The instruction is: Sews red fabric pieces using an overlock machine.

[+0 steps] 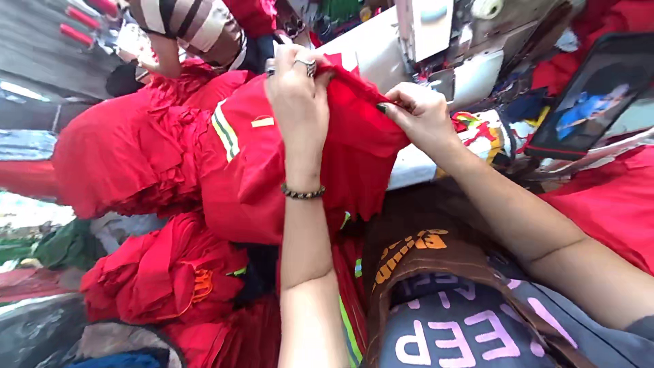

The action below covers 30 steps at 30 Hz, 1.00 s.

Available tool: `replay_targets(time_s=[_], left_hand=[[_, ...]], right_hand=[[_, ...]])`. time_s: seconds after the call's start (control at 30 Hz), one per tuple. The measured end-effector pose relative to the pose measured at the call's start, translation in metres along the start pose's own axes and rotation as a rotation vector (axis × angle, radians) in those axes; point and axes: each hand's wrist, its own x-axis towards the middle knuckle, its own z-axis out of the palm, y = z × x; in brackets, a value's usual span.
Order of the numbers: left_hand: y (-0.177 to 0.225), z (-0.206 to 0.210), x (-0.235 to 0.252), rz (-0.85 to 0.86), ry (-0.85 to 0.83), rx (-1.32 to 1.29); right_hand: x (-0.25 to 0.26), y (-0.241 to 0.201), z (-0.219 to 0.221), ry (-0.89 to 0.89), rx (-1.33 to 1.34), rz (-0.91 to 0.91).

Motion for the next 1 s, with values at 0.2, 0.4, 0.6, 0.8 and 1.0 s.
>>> replay_targets(time_s=[0.2,0.4,0.6,0.8,1.0], left_hand=[[0.032,0.131,0.018,-0.412,-0.329,-0.187],[0.054,0.139,-0.009,-0.484,-0.308,-0.324],[0.042,0.158,0.026,-0.562,-0.332,-0.201],[0.037,0.162,0.027,-0.535,-0.292,-0.203],[0.024,0.163,0.028,-0.526,-0.200,-0.284]], right_hand=[[-0.041,0.048,-0.051,-0.048,0.074,0.354],[-0.095,0.042,-0.068,-0.091,0.461,0.624],[-0.059,0.052,-0.053,0.071,0.578,0.517],[-0.065,0.052,-0.051,0.074,0.556,0.507],[-0.057,0.056,-0.046,0.090,0.483,0.458]])
